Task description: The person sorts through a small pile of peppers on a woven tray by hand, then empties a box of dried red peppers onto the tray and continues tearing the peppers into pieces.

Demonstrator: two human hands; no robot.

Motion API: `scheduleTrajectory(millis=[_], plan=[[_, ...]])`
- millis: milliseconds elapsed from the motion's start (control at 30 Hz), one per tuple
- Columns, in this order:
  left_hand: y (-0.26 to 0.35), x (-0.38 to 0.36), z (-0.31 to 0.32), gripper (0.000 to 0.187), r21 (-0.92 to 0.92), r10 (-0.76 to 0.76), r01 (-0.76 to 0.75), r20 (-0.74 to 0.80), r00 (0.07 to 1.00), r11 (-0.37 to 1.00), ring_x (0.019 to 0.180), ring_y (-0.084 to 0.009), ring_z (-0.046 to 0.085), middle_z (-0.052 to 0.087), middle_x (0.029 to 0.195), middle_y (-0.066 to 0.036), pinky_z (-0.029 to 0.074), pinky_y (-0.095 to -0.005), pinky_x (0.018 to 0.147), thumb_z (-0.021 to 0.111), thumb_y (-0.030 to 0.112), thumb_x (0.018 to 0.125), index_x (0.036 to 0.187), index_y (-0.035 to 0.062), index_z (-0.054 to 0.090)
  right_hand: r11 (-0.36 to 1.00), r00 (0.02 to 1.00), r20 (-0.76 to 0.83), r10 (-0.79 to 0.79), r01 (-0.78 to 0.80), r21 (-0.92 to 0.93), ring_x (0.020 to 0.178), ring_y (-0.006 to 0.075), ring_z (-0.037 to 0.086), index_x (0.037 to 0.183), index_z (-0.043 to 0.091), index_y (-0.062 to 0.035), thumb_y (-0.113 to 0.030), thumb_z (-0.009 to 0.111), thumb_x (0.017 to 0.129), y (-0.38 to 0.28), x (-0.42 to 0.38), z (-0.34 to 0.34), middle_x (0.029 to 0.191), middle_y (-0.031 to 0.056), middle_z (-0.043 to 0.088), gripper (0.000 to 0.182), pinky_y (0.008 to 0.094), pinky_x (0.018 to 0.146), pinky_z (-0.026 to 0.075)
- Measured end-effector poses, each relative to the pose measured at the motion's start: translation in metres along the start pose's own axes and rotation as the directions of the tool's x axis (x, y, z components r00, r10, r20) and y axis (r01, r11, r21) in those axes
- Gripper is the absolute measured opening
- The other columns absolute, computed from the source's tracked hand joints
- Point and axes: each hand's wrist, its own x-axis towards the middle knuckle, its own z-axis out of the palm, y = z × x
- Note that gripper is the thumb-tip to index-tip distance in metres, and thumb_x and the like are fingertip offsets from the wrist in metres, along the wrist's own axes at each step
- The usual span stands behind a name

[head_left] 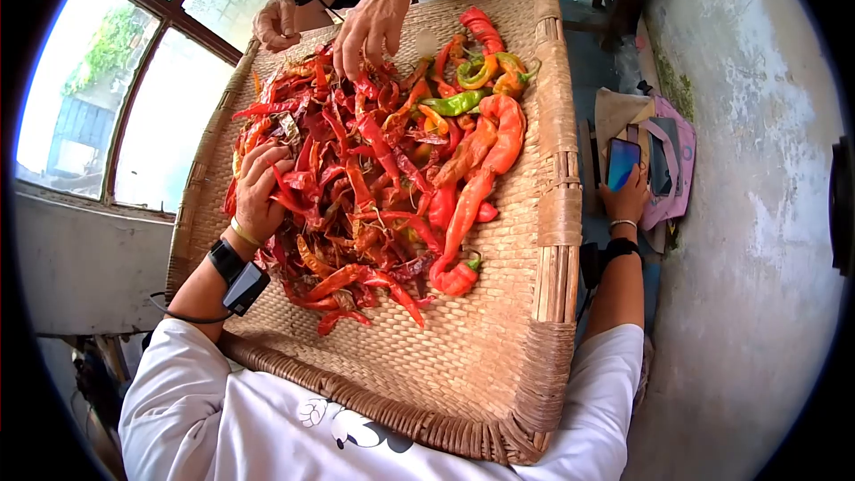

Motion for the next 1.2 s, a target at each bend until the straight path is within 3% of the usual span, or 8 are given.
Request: scheduleTrajectory(millis=[200, 500, 667, 800, 867, 1067, 1133, 1200], plan=[[0.002, 0.002, 0.005, 0.021, -0.160, -0.024, 0.025, 0.007, 1.000, 0.987, 0.087, -0.0298, 0.054, 0.057, 0.094, -0.012, 0.043, -0.0382, 0.076, 0.060, 0.010, 0.069, 0.088, 0.0023, 0.056, 0.999, 0.999, -0.003, -0.038, 0.038, -0.014, 0.114, 0.0355, 0.034, 0.127, 0.030, -0.0128, -0.033, 0.071, 0.059, 0.004, 0.002, 0.002, 0.129, 0.0144, 0.032, 0.082, 0.0424, 0.093, 0.033], [0.002, -0.001, 0.011, 0.021, -0.162, -0.038, 0.042, 0.028, 0.999, 0.986, 0.088, -0.0295, 0.054, 0.057, 0.093, -0.012, 0.043, -0.0371, 0.075, 0.060, 0.011, 0.069, 0.087, 0.0023, 0.055, 0.996, 0.995, -0.035, -0.092, 0.092, 0.007, 0.110, 0.0340, 0.039, 0.127, 0.029, -0.0088, -0.032, 0.071, 0.057, 0.001, 0.003, -0.003, 0.119, 0.0175, 0.040, 0.084, 0.0400, 0.092, 0.032], [0.003, -0.003, 0.012, 0.021, -0.172, -0.071, 0.077, 0.040, 0.997, 0.982, 0.089, -0.0289, 0.053, 0.057, 0.095, -0.010, 0.043, -0.0368, 0.076, 0.060, 0.009, 0.069, 0.088, 0.0034, 0.055, 0.999, 0.989, 0.139, 0.044, -0.045, 0.005, 0.111, 0.0339, 0.037, 0.128, 0.028, -0.0122, -0.029, 0.070, 0.057, -0.014, 0.005, -0.023, 0.123, 0.0169, 0.038, 0.085, 0.0400, 0.092, 0.033], [0.001, -0.006, 0.015, 0.022, -0.163, -0.054, 0.059, 0.035, 0.998, 0.985, 0.091, -0.0284, 0.052, 0.056, 0.097, -0.010, 0.043, -0.0366, 0.077, 0.060, 0.008, 0.067, 0.088, 0.0044, 0.055, 1.000, 0.998, 0.069, -0.007, 0.006, 0.013, 0.114, 0.0338, 0.035, 0.128, 0.028, -0.0120, -0.029, 0.071, 0.057, -0.001, 0.002, -0.006, 0.126, 0.0171, 0.035, 0.085, 0.0400, 0.095, 0.031], [0.002, -0.006, 0.014, 0.024, -0.170, -0.061, 0.066, 0.034, 0.998, 0.983, 0.091, -0.0288, 0.052, 0.056, 0.097, -0.009, 0.042, -0.0363, 0.078, 0.059, 0.006, 0.064, 0.088, 0.0044, 0.055, 0.993, 0.991, -0.063, -0.120, 0.121, 0.015, 0.116, 0.0341, 0.033, 0.128, 0.029, -0.0119, -0.028, 0.072, 0.058, 0.011, -0.003, 0.006, 0.128, 0.0173, 0.034, 0.084, 0.0406, 0.097, 0.028], [-0.001, -0.013, 0.013, 0.029, -0.167, -0.032, 0.034, 0.016, 0.999, 0.985, 0.093, -0.0288, 0.050, 0.054, 0.101, -0.009, 0.040, -0.0383, 0.080, 0.057, 0.006, 0.065, 0.093, 0.0051, 0.053, 0.963, 0.957, -0.257, -0.138, 0.190, 0.191, 0.112, 0.0338, 0.037, 0.119, 0.042, -0.0058, -0.020, 0.069, 0.063, 0.016, -0.050, -0.013, 0.119, 0.0180, 0.041, 0.064, 0.0414, 0.094, 0.030], [-0.001, -0.016, 0.015, 0.031, -0.163, -0.031, 0.032, 0.007, 0.999, 0.986, 0.093, -0.0280, 0.049, 0.053, 0.101, -0.009, 0.039, -0.0382, 0.081, 0.059, 0.005, 0.063, 0.093, 0.0060, 0.053, 0.939, 0.992, -0.058, -0.112, 0.124, 0.320, 0.104, 0.0343, 0.044, 0.109, 0.051, -0.0035, -0.017, 0.067, 0.066, 0.033, -0.060, -0.024, 0.110, 0.0192, 0.048, 0.048, 0.0400, 0.089, 0.035], [-0.001, -0.019, 0.017, 0.032, -0.171, -0.036, 0.034, -0.008, 0.999, 0.985, 0.094, -0.0272, 0.048, 0.053, 0.102, -0.008, 0.038, -0.0382, 0.082, 0.060, 0.005, 0.062, 0.093, 0.0062, 0.053, 0.887, 0.992, -0.057, -0.112, 0.125, 0.444, 0.089, 0.0295, 0.054, 0.102, 0.056, -0.0006, -0.016, 0.063, 0.072, 0.047, -0.069, -0.043, 0.095, 0.0154, 0.056, 0.034, 0.0354, 0.080, 0.043]])
